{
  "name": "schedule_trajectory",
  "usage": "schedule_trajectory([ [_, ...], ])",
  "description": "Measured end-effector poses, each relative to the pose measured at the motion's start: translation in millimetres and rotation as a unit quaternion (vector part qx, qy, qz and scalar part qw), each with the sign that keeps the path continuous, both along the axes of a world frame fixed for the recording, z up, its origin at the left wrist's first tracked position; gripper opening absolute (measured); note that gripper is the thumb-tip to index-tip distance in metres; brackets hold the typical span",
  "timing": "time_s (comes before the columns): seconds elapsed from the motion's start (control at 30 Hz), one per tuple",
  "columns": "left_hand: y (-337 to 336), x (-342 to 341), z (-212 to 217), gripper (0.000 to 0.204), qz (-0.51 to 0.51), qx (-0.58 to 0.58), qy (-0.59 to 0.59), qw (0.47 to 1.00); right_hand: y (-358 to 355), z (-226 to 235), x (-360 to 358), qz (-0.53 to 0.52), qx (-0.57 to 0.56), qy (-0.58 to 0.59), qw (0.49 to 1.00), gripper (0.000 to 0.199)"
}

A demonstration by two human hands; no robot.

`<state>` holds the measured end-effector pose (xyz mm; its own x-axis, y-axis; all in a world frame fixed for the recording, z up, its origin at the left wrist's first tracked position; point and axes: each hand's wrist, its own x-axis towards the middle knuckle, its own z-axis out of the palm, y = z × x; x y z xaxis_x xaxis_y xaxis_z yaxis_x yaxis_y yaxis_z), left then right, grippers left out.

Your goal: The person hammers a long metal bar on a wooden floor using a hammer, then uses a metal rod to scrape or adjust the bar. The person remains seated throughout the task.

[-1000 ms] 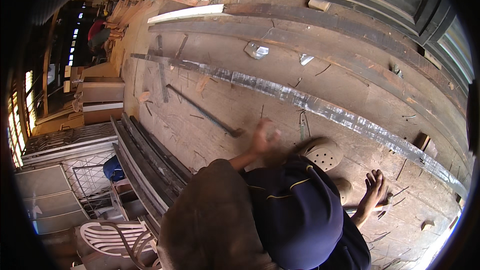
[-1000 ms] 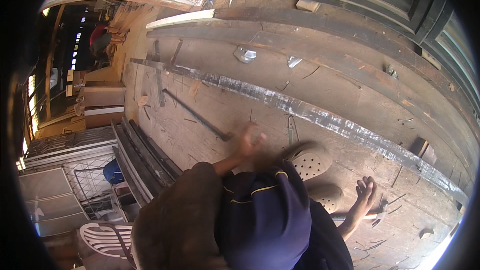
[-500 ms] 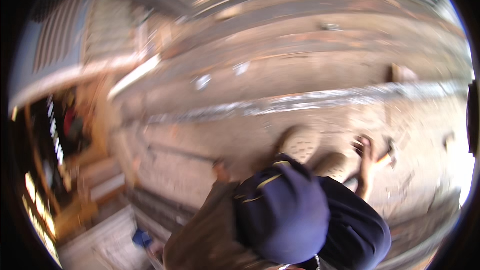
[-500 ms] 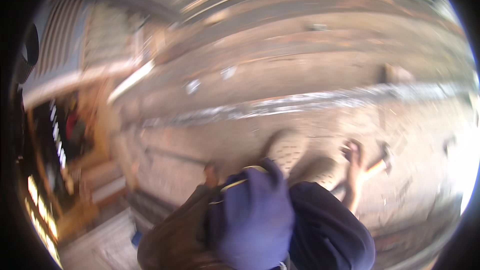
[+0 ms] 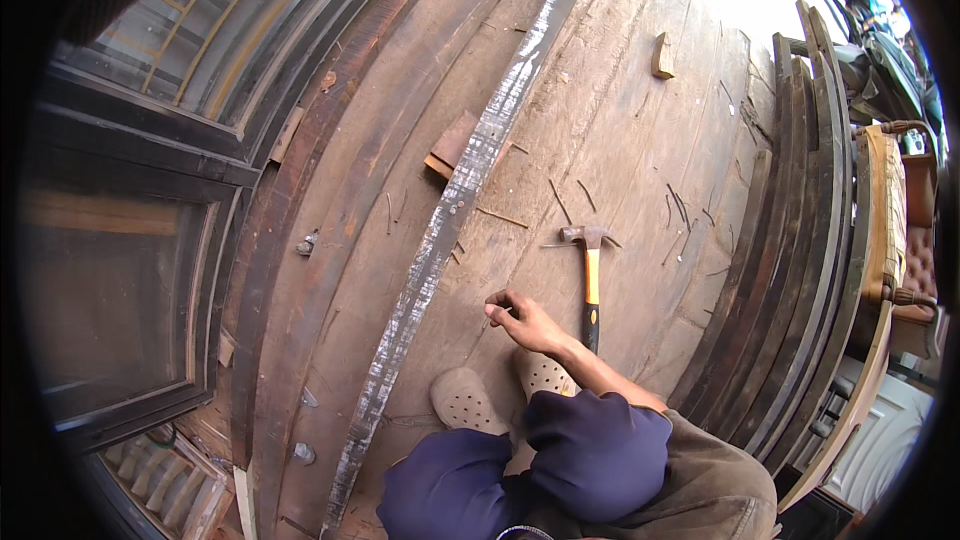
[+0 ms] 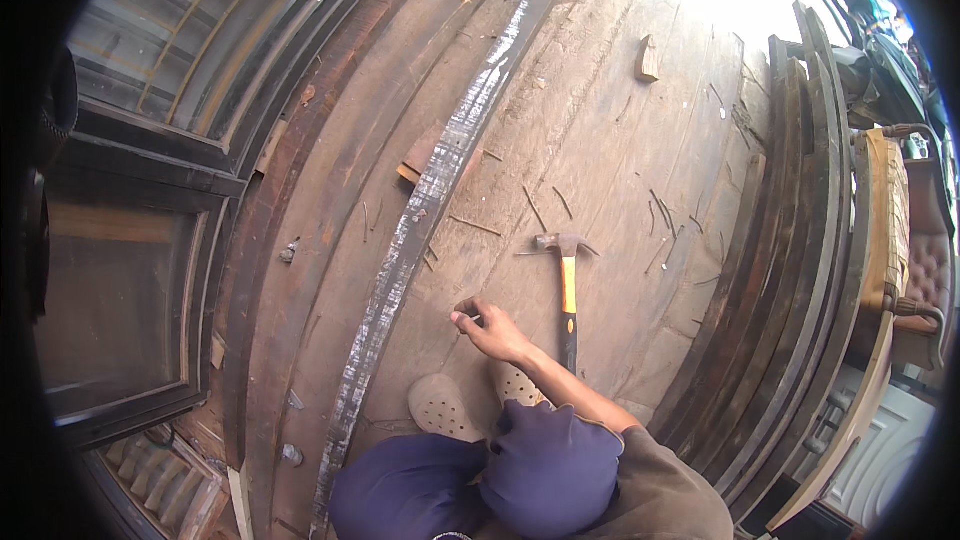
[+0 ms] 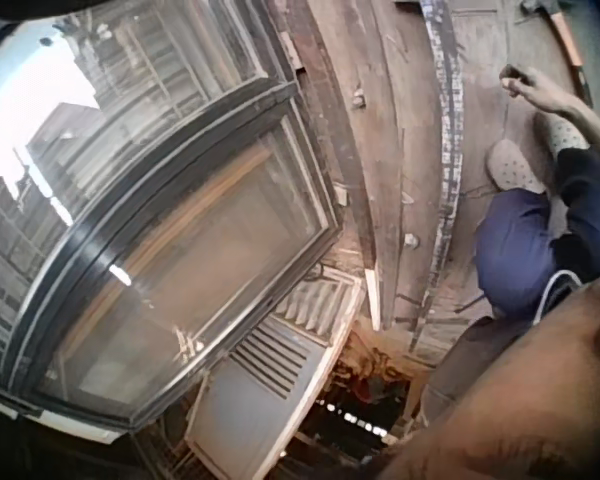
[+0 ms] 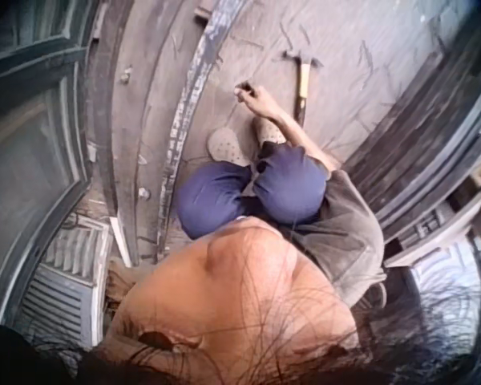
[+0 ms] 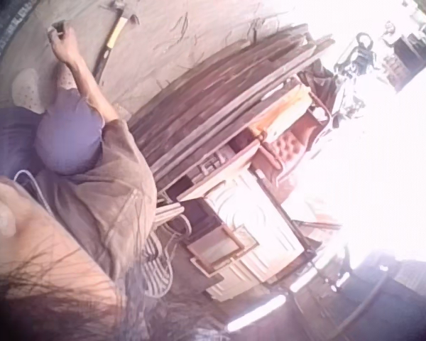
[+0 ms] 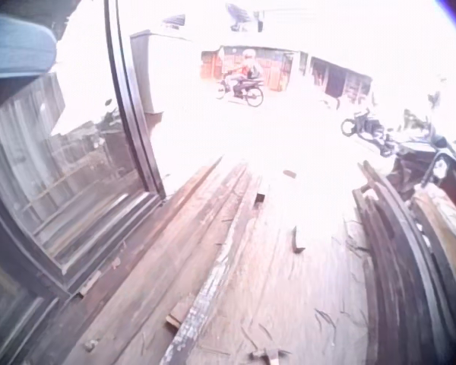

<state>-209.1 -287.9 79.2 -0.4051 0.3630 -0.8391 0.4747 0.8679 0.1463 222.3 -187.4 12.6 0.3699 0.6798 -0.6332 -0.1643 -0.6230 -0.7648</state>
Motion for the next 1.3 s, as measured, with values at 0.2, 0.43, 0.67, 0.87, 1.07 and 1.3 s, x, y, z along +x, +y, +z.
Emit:
schedule_trajectory([
  [0.2, 11, -20, 126, 0.051, -0.014, -0.019, 0.040, 0.999, 41, 26, -10, -0.152, -0.017, 0.132, 0.979, 0.062],
  [0.43, -4, -10, 253, 0.048, -0.031, -0.068, 0.064, 0.995, 131, -44, -51, -0.364, -0.038, 0.189, 0.911, 0.106],
  [0.67, -28, 2, 317, 0.046, -0.007, -0.102, 0.094, 0.990, 148, -14, -45, -0.386, -0.027, 0.182, 0.904, 0.090],
  [0.87, -18, 5, 355, 0.044, 0.015, -0.125, 0.097, 0.987, 139, 33, -54, -0.347, -0.233, 0.032, 0.908, 0.078],
  [1.07, -8, 1, 393, 0.043, 0.018, -0.137, 0.082, 0.987, 70, -5, -74, -0.281, -0.287, -0.020, 0.916, 0.065],
  [1.3, -20, 8, 401, 0.041, 0.034, -0.135, 0.090, 0.986, 72, 0, -61, -0.304, -0.382, -0.100, 0.867, 0.112],
])
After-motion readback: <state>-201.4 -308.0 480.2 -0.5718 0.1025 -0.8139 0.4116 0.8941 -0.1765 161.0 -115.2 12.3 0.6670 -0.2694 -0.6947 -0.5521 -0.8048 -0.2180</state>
